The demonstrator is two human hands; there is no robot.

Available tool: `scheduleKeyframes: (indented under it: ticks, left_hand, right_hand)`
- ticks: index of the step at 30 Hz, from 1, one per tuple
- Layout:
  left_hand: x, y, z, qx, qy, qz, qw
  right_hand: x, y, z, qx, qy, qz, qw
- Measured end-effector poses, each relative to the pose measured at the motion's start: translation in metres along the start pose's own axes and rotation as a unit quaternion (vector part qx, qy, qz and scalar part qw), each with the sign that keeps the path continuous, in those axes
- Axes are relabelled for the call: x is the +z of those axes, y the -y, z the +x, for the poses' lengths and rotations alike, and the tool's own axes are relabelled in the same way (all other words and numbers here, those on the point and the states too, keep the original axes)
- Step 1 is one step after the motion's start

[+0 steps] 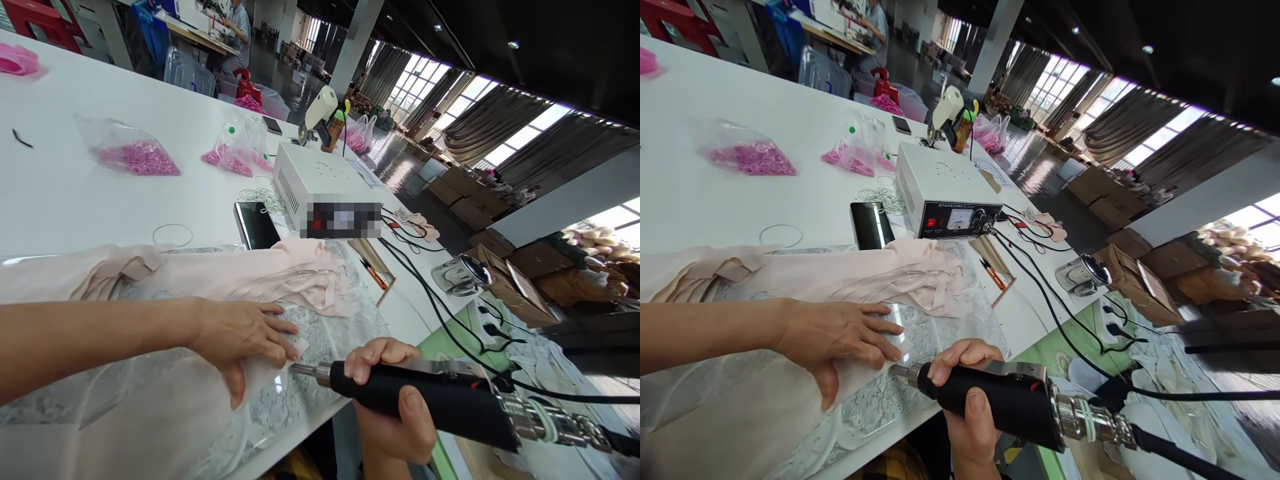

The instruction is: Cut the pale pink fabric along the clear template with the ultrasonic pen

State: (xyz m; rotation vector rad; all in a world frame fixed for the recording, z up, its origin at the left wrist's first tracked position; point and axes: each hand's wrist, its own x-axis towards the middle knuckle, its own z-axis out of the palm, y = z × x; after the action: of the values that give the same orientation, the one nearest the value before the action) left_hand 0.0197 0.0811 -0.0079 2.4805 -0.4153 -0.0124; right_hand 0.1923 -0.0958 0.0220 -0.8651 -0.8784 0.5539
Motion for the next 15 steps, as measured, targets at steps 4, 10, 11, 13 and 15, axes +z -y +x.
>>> scheduleKeyframes:
  ticks: [4,10,11,13,15]
  left_hand:
    - [0.0001,0.0009,0.0008,0.0,-0.005,-0.007,1.0]
    - [-0.0001,0.0004,-0.0006,-0.001,-0.008,-0.022,1.0]
    - [-0.0003,0.0002,-0.0007,-0.004,-0.004,-0.024,1.0]
    - [-0.0002,0.0003,-0.0009,-0.007,0.002,-0.026,1.0]
    - [0.0004,0.0008,-0.0012,-0.008,0.003,-0.029,1.0]
  right_hand:
    - [-0.0006,-0.0018,0.0009,-0.001,0.008,0.006,1.0]
    - [-0.0004,-0.0027,0.0015,-0.002,0.002,0.003,1.0]
    - [0.0001,-0.0032,0.0016,-0.004,0.001,-0.001,1.0]
    - [0.0011,-0.0041,0.0014,-0.007,0.001,-0.005,1.0]
    - [0.0018,-0.0046,0.0008,-0.005,0.004,-0.002,1.0]
